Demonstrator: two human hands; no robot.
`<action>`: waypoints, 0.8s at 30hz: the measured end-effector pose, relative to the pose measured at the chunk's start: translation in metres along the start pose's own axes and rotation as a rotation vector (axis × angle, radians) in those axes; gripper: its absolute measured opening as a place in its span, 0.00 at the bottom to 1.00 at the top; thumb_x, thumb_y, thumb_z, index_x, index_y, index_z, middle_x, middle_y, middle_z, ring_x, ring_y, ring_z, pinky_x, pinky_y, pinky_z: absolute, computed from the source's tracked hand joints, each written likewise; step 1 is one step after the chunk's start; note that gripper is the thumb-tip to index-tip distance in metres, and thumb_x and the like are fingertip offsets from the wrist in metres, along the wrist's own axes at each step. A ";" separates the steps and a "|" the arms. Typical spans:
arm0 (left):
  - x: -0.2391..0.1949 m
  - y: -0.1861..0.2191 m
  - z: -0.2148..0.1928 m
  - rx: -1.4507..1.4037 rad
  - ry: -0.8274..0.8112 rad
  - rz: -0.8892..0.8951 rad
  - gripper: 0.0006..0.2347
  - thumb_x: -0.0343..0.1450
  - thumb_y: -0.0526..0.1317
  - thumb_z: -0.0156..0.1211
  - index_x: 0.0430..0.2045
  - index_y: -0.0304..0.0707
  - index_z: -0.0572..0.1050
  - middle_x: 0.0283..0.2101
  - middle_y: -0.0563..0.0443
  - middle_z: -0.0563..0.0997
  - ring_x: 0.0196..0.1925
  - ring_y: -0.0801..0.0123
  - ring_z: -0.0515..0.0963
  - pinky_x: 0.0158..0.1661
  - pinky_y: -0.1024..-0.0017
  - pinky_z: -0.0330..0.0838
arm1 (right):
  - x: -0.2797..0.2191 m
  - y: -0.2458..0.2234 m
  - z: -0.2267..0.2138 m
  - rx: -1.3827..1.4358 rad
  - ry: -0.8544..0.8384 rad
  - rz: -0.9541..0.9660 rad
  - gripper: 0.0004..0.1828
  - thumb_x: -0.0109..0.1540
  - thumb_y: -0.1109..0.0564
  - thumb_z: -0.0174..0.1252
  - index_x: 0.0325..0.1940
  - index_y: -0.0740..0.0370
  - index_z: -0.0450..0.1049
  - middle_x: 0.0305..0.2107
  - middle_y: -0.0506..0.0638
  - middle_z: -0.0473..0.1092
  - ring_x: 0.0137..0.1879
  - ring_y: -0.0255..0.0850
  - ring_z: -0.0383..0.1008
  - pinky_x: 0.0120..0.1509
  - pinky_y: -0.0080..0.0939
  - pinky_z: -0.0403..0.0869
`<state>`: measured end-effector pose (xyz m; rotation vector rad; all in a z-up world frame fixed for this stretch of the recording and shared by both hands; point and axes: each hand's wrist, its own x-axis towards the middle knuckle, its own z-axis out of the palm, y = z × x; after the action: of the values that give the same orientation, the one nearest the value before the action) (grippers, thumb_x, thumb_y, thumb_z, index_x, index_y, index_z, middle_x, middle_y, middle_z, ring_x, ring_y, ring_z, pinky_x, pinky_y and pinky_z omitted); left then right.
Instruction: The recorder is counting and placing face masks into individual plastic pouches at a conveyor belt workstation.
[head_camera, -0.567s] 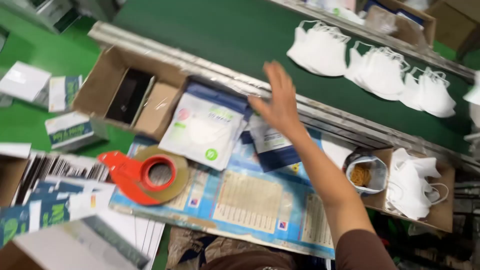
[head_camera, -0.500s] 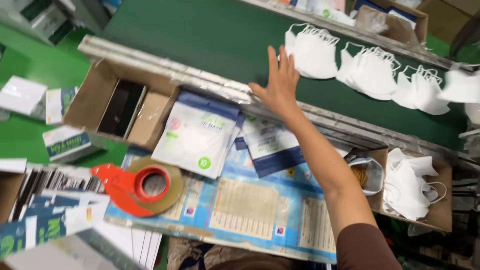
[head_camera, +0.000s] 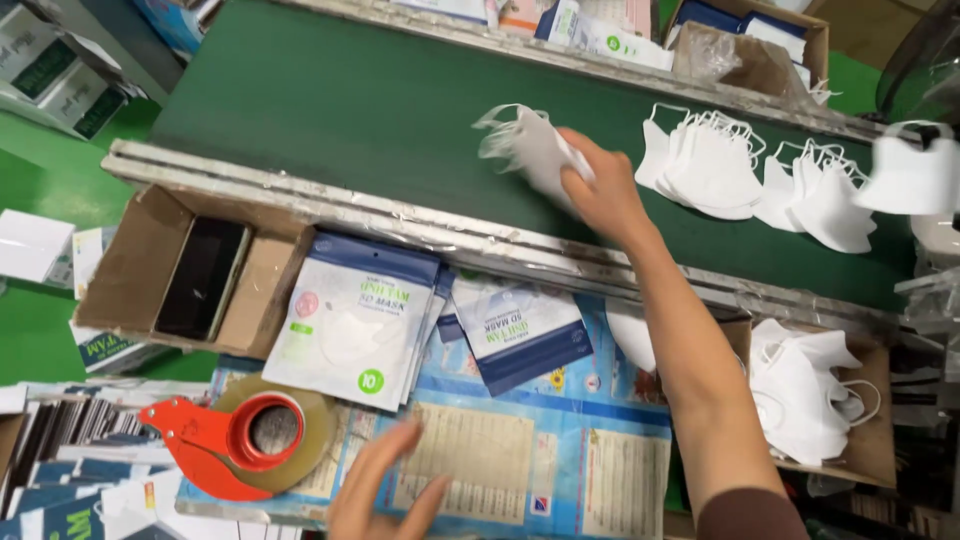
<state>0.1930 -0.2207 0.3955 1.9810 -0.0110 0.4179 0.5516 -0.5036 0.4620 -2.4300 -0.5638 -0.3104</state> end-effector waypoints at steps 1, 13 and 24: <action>0.026 0.045 0.004 -0.200 -0.046 0.008 0.34 0.58 0.38 0.78 0.59 0.29 0.67 0.59 0.35 0.76 0.62 0.54 0.77 0.60 0.61 0.69 | -0.027 -0.051 -0.035 0.353 -0.009 -0.029 0.24 0.64 0.60 0.57 0.65 0.65 0.73 0.40 0.57 0.77 0.42 0.47 0.78 0.51 0.42 0.76; 0.016 -0.076 0.104 -0.004 -0.535 0.043 0.24 0.59 0.40 0.78 0.49 0.36 0.79 0.51 0.41 0.83 0.51 0.52 0.81 0.51 0.60 0.75 | -0.303 -0.064 0.051 0.582 -0.300 0.102 0.54 0.47 0.54 0.78 0.72 0.67 0.59 0.64 0.61 0.65 0.71 0.56 0.60 0.76 0.52 0.56; 0.035 -0.020 0.049 -0.938 -0.989 -0.676 0.28 0.64 0.48 0.72 0.58 0.37 0.73 0.54 0.37 0.81 0.51 0.54 0.83 0.53 0.56 0.76 | -0.338 -0.091 0.002 0.892 -0.248 0.566 0.34 0.49 0.55 0.74 0.57 0.65 0.73 0.49 0.54 0.79 0.53 0.44 0.80 0.57 0.46 0.77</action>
<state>0.2431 -0.2490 0.3699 0.9820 -0.1311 -0.8818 0.2116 -0.5451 0.3903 -1.6459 -0.0479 0.4106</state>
